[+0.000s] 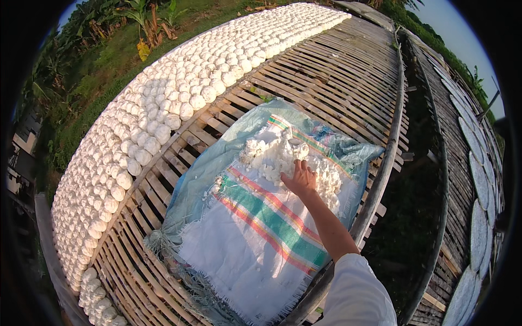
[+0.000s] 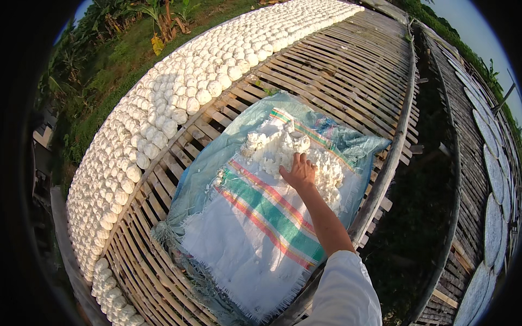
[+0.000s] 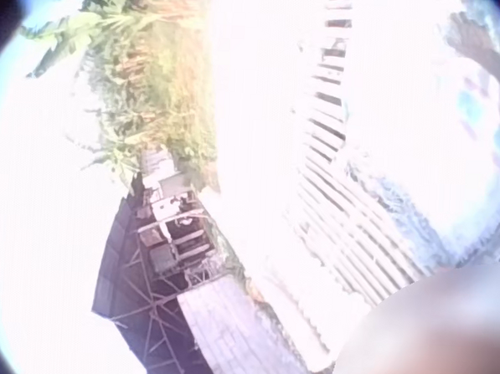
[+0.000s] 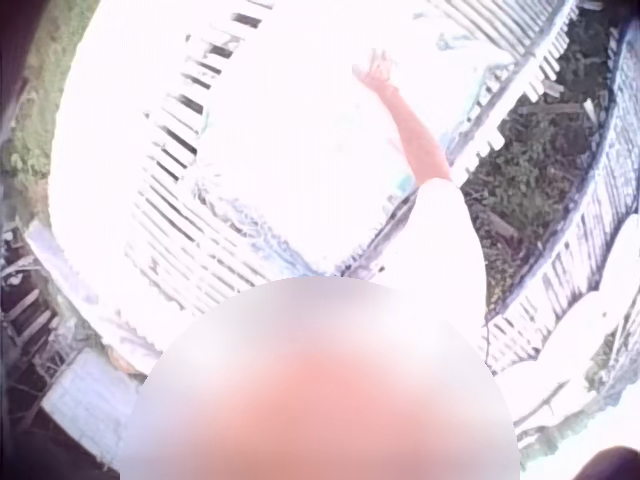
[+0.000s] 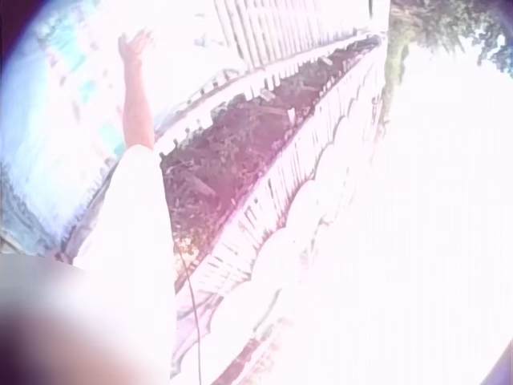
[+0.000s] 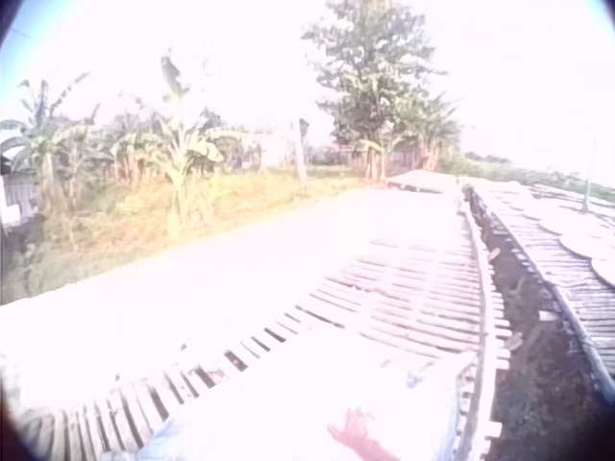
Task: The person repeatedly scoops a white dough-like material from a sack, rolls it into a ball between both hands, and places each formed ball onto a bamboo drying rack. The process is repeated continuously throughout the clip.
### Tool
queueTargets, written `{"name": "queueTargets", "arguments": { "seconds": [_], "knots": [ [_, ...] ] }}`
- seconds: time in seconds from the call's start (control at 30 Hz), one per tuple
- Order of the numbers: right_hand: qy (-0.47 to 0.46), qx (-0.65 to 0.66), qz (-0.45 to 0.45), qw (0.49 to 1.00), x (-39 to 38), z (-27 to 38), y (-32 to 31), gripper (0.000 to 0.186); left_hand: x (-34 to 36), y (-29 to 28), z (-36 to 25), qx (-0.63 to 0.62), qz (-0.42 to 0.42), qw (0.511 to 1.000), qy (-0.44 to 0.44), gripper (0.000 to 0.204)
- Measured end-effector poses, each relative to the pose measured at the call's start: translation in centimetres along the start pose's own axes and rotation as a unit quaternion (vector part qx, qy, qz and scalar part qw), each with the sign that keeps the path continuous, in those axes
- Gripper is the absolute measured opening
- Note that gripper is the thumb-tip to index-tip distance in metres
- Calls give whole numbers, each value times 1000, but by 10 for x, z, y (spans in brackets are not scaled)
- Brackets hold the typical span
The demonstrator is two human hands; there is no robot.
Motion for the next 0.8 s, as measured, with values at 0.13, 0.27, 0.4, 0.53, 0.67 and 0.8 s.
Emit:
{"name": "queueTargets", "arguments": {
  "seconds": [0.13, 0.27, 0.4, 0.53, 0.67, 0.8],
  "knots": [
    [15, -65, 0, 998, 0, 14, 18, 80, -6, -4, 5, -4, -6, 1000, -18, 17],
    [-17, -104, 41, 994, -10, 20, 48, 70, -7, -13, -9, 12, -26, 999, 30, 21],
    [-73, -102, 57, 991, -25, 12, 45, 66, -3, -11, -19, 42, -40, 995, 81, 23],
    [-50, 90, -6, 995, -37, -17, 21, 73, -7, -11, -5, 24, -74, 995, 56, 21],
    [34, 431, -169, 886, -57, -50, -21, 78, -13, -22, -9, 22, -120, 989, 82, 26],
    [44, 679, -105, 725, -113, -22, -61, 80, 40, -34, -44, -248, -88, 964, 38, 17]
  ]
}}
Point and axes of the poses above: each hand's wrist, its own x-axis towards the middle knuckle, its own y-axis out of the palm, z = x × y, the point moved 10 cm from there along x, towards the middle knuckle, and after that the axes turned 10 degrees about -y, right-handed, at the moved point
